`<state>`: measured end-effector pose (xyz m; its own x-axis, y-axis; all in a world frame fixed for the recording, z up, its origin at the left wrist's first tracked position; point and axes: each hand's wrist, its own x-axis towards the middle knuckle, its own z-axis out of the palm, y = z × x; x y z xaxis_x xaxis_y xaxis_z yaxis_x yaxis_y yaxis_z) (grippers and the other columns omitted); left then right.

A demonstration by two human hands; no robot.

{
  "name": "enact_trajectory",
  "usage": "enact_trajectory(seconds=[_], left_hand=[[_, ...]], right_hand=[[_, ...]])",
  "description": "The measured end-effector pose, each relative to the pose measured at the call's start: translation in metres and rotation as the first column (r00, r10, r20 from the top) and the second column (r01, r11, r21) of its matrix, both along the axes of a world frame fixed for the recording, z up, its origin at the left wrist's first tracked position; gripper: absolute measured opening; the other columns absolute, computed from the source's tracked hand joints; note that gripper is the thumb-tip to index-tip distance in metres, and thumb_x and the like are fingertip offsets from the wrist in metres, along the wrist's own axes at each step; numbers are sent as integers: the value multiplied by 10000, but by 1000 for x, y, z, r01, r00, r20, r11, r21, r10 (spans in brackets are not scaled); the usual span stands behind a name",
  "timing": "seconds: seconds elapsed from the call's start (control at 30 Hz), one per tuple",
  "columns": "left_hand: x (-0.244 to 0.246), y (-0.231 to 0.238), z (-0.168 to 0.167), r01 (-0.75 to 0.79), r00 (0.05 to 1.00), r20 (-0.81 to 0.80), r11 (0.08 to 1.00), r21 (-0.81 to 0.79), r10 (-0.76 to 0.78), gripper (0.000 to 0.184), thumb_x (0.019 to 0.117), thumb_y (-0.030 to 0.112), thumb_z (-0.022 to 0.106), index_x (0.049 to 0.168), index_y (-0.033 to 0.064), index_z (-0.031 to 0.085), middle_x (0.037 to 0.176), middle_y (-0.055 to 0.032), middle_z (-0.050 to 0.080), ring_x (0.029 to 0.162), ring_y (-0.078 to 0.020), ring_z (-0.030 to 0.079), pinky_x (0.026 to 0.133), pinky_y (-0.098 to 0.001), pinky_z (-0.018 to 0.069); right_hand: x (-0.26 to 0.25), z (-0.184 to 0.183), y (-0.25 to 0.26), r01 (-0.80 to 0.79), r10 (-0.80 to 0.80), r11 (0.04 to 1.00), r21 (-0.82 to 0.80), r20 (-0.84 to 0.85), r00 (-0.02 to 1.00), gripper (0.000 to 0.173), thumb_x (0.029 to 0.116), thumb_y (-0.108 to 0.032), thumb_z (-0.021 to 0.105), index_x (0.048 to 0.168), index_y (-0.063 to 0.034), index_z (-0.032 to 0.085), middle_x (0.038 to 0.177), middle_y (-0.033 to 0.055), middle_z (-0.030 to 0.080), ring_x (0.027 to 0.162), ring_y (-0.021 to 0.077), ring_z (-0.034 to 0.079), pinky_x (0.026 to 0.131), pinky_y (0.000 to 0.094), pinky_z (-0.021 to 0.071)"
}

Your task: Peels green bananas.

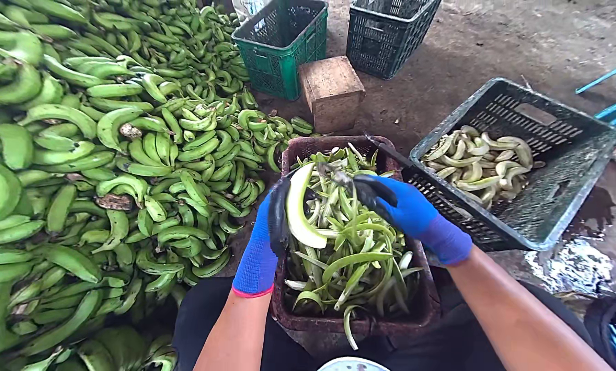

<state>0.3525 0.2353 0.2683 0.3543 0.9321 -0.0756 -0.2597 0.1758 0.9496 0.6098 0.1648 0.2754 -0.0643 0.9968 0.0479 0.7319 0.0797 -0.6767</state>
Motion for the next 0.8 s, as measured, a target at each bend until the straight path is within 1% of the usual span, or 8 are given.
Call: enact_trajectory(seconds=[0.07,0.17,0.33,0.4,0.47,0.53,0.63,0.8], left_hand=[[-4,2,-3,-102,994,33,994,-49,104,358,1109,293,327,1250,124,609,906,5,676,725,-61,646,650,-217,567],[6,-4,2,-107,994,-2,988,-114,107,348,1108,301,341,1262,128,601,886,0,669,696,-50,635,615,-204,551],[10,-21,6,21,996,-81,1000,4,-21,363,1101,183,325,1341,90,582,1005,-4,680,807,-37,641,724,-201,554],[4,-17,6,7,994,-114,998,66,0,389,1097,197,321,1373,108,581,1014,-21,684,769,-59,639,680,-213,555],[-2,-9,3,-49,971,-224,987,152,83,411,1100,218,313,1417,118,556,1116,-26,681,852,-58,647,744,-226,553],[-8,-1,-3,-83,928,-342,975,204,150,435,1106,231,308,1468,97,507,1360,-55,617,1142,-68,610,980,-269,494],[1,9,-23,-130,896,-409,982,137,175,429,1113,236,324,1464,72,508,1404,-118,583,1234,-135,578,1054,-331,460],[101,8,5,92,990,-90,985,-149,-106,435,1102,362,380,1486,169,444,1220,-105,644,938,-201,670,769,-389,583]], right_hand=[[-1,-6,-7,-211,209,973,97,31,977,498,900,-323,662,1367,-150,662,1183,127,702,1035,289,689,873,556,555],[-16,-5,-6,-344,330,936,80,146,933,508,912,-460,643,1326,-171,697,1129,134,720,1004,320,697,822,567,555],[-4,-1,17,5,-34,981,193,148,988,491,939,-143,690,1423,-125,606,1216,231,660,1116,420,642,940,630,509],[15,8,23,146,-152,975,167,26,988,476,1017,-110,579,1490,-90,523,1344,242,612,1238,388,603,1050,597,461],[27,16,24,261,-226,947,187,-189,956,507,1016,-226,558,1493,-66,494,1386,172,608,1253,223,606,1083,434,475],[28,36,15,360,-262,906,222,-372,890,635,947,-315,633,1496,-54,451,1328,85,620,1131,45,612,989,260,505],[45,56,3,487,-222,821,299,-618,754,639,895,-239,717,1444,-63,440,1053,-63,615,844,-18,627,765,194,565],[89,58,-3,648,17,711,273,-928,372,166,1082,-228,430,1219,-157,490,859,-46,603,641,63,584,585,232,548]])
